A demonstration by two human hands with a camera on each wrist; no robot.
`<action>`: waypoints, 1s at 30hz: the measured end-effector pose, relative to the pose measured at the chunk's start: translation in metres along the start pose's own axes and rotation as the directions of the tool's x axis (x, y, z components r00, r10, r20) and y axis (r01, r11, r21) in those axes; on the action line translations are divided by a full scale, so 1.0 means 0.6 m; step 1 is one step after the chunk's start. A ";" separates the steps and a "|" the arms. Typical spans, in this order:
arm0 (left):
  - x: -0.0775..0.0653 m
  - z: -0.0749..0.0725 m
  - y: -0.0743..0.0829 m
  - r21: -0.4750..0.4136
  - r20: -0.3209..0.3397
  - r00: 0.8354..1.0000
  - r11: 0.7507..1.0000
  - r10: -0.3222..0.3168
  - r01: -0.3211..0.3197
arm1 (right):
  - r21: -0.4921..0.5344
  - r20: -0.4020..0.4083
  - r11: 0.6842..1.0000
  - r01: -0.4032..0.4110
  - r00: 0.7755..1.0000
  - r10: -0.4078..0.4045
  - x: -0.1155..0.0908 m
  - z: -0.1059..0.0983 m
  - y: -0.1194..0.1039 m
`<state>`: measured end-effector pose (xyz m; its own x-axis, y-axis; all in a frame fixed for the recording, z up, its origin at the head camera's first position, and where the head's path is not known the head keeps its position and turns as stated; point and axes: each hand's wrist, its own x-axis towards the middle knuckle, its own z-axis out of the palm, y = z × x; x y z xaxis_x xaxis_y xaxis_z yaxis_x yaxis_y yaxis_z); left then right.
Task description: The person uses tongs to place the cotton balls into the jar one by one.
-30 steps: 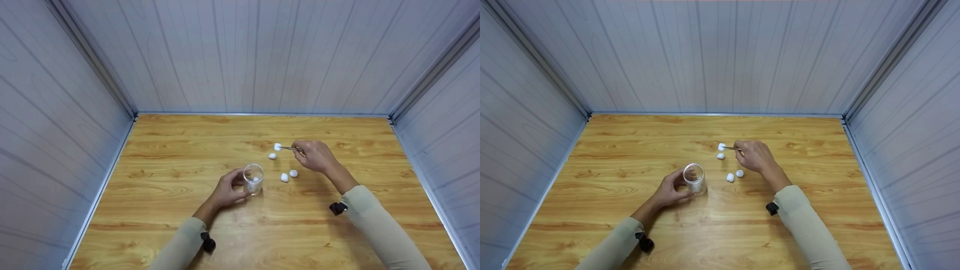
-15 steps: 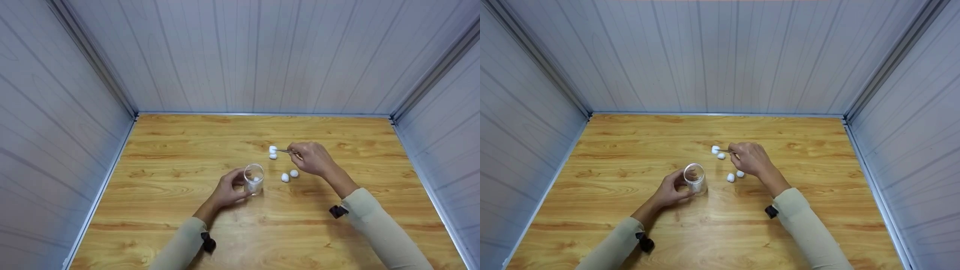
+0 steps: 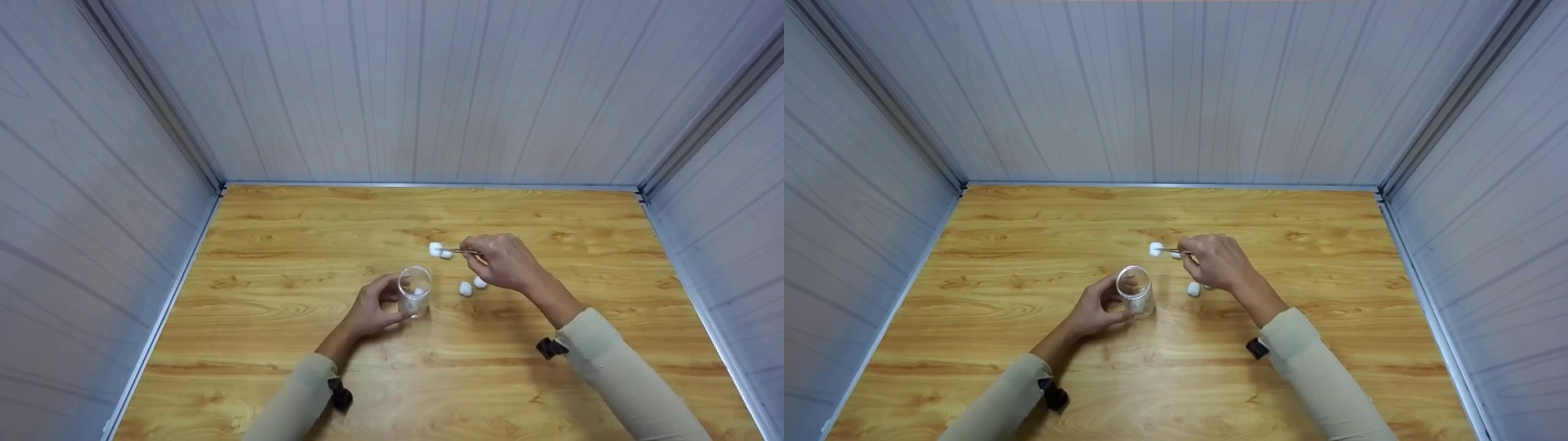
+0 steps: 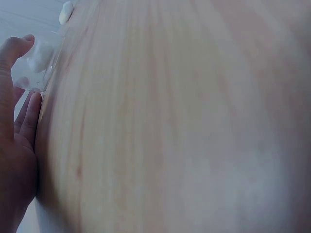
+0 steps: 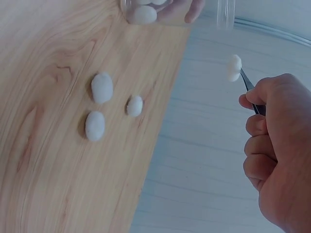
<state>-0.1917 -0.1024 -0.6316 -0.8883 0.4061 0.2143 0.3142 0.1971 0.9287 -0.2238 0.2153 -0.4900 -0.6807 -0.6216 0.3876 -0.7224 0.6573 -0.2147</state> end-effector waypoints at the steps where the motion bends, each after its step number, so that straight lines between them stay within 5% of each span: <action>1: 0.000 0.000 0.000 0.000 -0.001 1.000 1.000 0.001 -0.001 | 0.001 -0.003 1.000 0.006 1.000 -0.006 0.001 0.000 -0.002; 19: 0.000 0.002 -0.003 0.009 -0.010 0.999 0.999 0.047 -0.047 | 0.024 -0.040 0.991 0.134 0.990 -0.133 0.006 -0.003 -0.039; 30: 0.000 0.000 0.000 0.000 -0.004 1.000 1.000 -0.007 0.007 | 0.017 -0.091 0.973 0.230 0.970 -0.228 0.009 0.000 -0.053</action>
<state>-0.1917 -0.1022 -0.6318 -0.8918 0.4012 0.2092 0.3081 0.1998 0.9301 -0.2045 0.1911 -0.4811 -0.4845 -0.7137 0.5059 -0.8617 0.4891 -0.1353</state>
